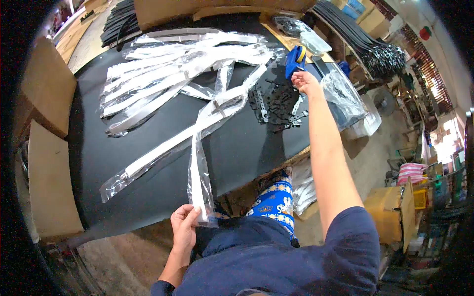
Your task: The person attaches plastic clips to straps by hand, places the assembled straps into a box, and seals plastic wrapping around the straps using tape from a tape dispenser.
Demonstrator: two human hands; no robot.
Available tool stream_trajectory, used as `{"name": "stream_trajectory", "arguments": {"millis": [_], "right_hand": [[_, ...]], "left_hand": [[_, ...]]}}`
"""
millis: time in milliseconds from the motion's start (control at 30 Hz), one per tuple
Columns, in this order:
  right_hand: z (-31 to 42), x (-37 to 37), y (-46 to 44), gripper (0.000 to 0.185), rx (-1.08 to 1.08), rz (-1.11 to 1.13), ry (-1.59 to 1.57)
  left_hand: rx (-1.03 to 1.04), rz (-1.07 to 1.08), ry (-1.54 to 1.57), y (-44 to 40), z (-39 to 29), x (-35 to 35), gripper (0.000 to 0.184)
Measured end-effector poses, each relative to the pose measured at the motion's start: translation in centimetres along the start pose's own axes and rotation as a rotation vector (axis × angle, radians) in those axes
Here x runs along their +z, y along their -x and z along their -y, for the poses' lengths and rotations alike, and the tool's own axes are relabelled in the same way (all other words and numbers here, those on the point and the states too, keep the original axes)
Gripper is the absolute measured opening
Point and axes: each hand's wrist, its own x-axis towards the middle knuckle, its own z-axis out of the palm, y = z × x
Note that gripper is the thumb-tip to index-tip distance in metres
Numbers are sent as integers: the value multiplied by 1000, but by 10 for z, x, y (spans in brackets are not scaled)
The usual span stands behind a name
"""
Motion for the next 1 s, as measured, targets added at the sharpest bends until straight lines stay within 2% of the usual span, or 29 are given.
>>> {"name": "stream_trajectory", "arguments": {"millis": [67,100,167,200,267,367,467,600,800,867,933,1000], "right_hand": [[3,-5,4,9,-145,237,210],[4,-3,2,13,-131,252,250],[-14,34,73,19,-271,263,292],[-17,42,88,22,-235,455,394],[-45,80,154,25,-295,588,520],[-95,112,224,29,-346,944,832],[-140,130,277,23,-291,1142,991],[-172,136,317,14,-28,1203,1008],[-204,139,320,15,-140,1205,1126],[-205,144,316,22,-422,1266,1188],[-211,145,311,23,-432,1229,1202],[-217,148,308,23,-604,1250,1236]], "left_hand": [[-32,-42,6,3,-2,1,10],[-38,-6,-52,5,-7,-3,12],[-63,-12,-58,7,-7,-3,14],[-45,-32,-107,9,-8,-2,15],[-15,-38,-101,7,-5,-3,19],[2,-35,-43,2,-4,0,18],[16,-26,30,-4,2,5,17],[7,-32,6,-7,0,8,18],[32,-16,0,-9,0,11,19],[45,-9,-7,-8,3,11,19],[44,-26,-17,-9,3,11,20],[51,-13,6,-11,5,11,19]]}}
